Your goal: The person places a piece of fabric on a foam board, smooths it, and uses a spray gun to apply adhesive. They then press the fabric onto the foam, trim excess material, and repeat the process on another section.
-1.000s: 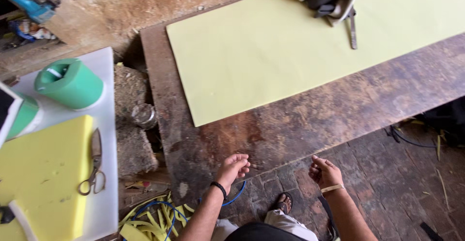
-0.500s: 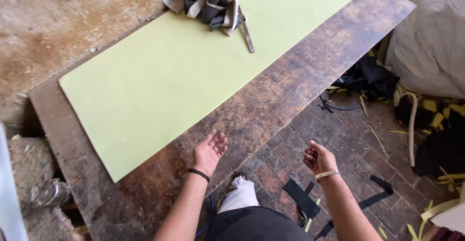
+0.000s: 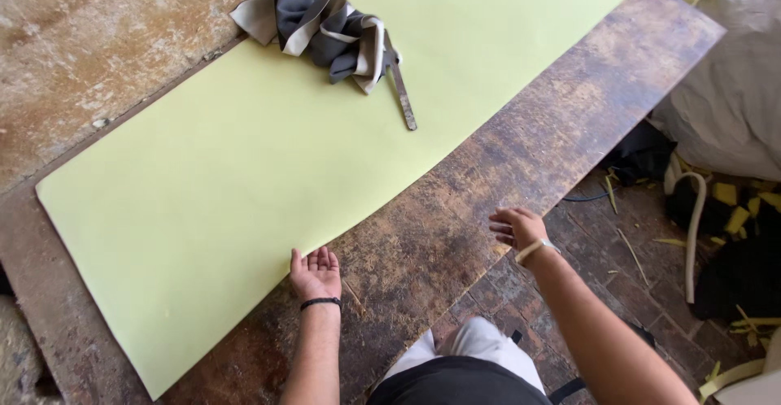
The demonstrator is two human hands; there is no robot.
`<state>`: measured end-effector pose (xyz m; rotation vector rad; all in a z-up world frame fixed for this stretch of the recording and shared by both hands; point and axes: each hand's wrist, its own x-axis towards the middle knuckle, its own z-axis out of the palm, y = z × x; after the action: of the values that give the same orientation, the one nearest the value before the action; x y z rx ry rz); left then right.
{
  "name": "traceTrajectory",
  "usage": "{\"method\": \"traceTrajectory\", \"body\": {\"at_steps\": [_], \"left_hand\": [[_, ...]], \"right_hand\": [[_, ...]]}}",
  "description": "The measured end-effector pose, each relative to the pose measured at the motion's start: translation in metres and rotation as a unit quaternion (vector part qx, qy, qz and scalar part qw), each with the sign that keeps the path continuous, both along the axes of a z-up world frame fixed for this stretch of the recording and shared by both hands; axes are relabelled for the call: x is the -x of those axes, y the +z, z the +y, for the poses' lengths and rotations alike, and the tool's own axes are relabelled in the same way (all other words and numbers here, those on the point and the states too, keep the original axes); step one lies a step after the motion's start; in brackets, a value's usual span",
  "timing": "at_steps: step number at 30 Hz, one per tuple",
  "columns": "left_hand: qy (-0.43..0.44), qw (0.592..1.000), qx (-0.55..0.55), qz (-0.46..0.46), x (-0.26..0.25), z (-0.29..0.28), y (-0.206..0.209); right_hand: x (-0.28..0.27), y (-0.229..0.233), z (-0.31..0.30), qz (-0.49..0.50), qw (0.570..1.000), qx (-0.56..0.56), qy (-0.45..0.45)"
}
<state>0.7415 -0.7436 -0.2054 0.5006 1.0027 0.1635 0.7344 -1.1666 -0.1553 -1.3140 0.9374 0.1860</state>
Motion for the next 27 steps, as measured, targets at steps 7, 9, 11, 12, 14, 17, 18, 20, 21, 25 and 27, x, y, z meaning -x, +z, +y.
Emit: {"method": "traceTrajectory", "body": {"at_steps": [7,9,11,12,14,17,18,20,21,25,27], "left_hand": [[0.022,0.999,-0.006,0.036,-0.034,0.023,-0.01],[0.037,0.999,-0.037,0.009,-0.034,0.027,-0.014],[0.054,0.996,-0.072,0.02,-0.03,0.024,-0.011],[0.061,0.994,-0.091,0.026,-0.027,0.023,-0.008],[0.083,0.99,-0.113,0.031,-0.02,0.017,0.001],[0.091,0.988,-0.12,0.042,-0.016,0.009,0.015],[0.089,0.988,-0.118,0.047,-0.015,0.008,0.019],[0.1,0.986,-0.113,0.066,-0.01,0.008,0.027],[0.104,0.986,-0.111,0.075,-0.008,0.008,0.029],[0.123,0.972,-0.119,0.159,0.014,0.014,0.03],[0.133,0.968,-0.119,0.176,0.036,0.022,0.02]], "right_hand": [[-0.132,-0.04,-0.034,-0.038,0.998,-0.021,0.041],[-0.173,-0.048,-0.046,-0.049,0.997,-0.046,0.033],[-0.206,-0.052,-0.053,-0.042,0.996,-0.082,0.018],[-0.226,-0.051,-0.05,-0.041,0.994,-0.103,0.018],[-0.251,-0.044,-0.052,-0.031,0.989,-0.142,0.001],[-0.276,-0.022,-0.046,-0.02,0.985,-0.172,-0.015],[-0.283,-0.015,-0.041,-0.01,0.99,-0.14,-0.033],[-0.284,-0.002,-0.031,0.009,0.995,-0.075,-0.07],[-0.279,0.003,-0.028,0.019,0.998,-0.038,-0.054],[-0.237,0.012,-0.022,0.062,0.996,0.065,-0.004],[-0.21,0.002,-0.02,0.058,0.995,0.082,0.018]]}}
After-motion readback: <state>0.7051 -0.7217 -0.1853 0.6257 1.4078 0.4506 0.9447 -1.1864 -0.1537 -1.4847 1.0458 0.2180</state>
